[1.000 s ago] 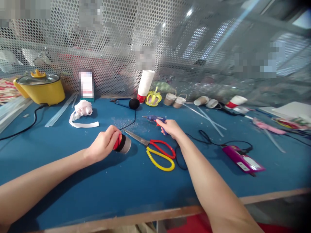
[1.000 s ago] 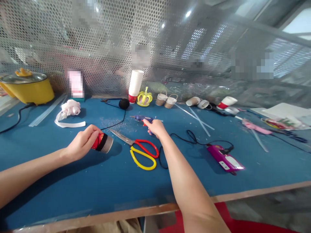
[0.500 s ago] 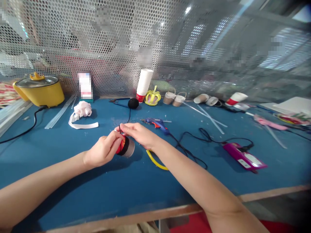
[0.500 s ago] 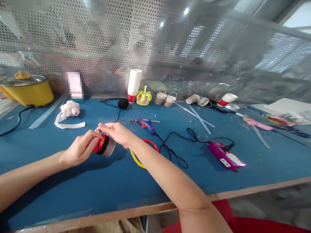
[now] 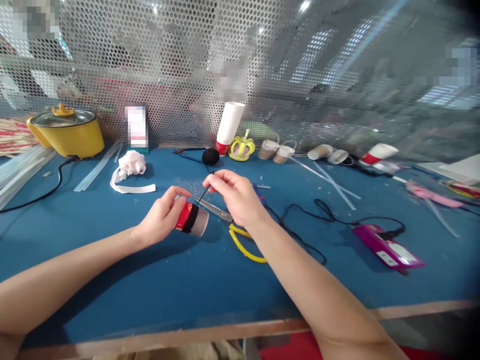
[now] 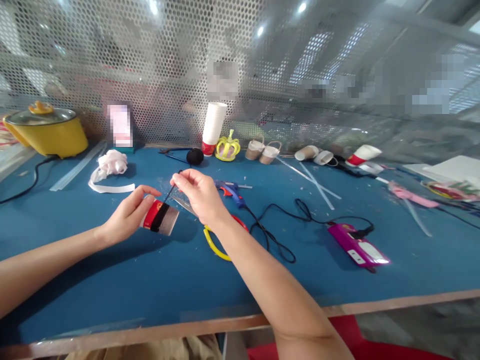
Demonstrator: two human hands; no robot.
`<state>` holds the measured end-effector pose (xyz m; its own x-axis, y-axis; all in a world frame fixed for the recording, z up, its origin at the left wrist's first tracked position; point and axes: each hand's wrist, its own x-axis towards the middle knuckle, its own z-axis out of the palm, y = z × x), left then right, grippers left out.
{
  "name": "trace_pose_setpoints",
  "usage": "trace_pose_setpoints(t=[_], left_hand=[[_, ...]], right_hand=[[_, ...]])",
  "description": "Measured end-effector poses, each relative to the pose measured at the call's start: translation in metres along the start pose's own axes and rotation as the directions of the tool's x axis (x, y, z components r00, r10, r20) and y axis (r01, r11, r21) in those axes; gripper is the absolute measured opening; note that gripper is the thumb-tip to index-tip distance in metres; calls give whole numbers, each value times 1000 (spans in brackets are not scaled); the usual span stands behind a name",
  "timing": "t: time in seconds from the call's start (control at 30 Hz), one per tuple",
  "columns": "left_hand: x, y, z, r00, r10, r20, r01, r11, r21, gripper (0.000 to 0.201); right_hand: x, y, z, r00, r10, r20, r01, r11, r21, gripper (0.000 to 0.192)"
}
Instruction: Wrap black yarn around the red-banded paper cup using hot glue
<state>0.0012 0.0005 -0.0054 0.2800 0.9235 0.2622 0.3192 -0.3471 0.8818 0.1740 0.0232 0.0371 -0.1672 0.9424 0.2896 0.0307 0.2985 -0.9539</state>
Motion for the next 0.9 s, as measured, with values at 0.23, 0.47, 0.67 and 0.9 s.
trace_pose_setpoints(t=[0.23,0.47,0.67,0.9], left_hand=[[-9,5,2,991,122,46,-123,992,23,17],[-14,8,1,968,251,23,-251,968,9,15],[-16,9,1,952,305,15,-306,951,45,15],[-17,6,-2,941,338,17,-339,940,43,15]], right_hand=[[0,4,-1,999,-37,-20,31,972,-233,18],[-1,4,-1,1000,-6,-4,4,932,-362,20],[-3,3,1,1000,17,21,-8,928,-374,21],[-3,7,5,997,76,34,-54,904,-423,20]])
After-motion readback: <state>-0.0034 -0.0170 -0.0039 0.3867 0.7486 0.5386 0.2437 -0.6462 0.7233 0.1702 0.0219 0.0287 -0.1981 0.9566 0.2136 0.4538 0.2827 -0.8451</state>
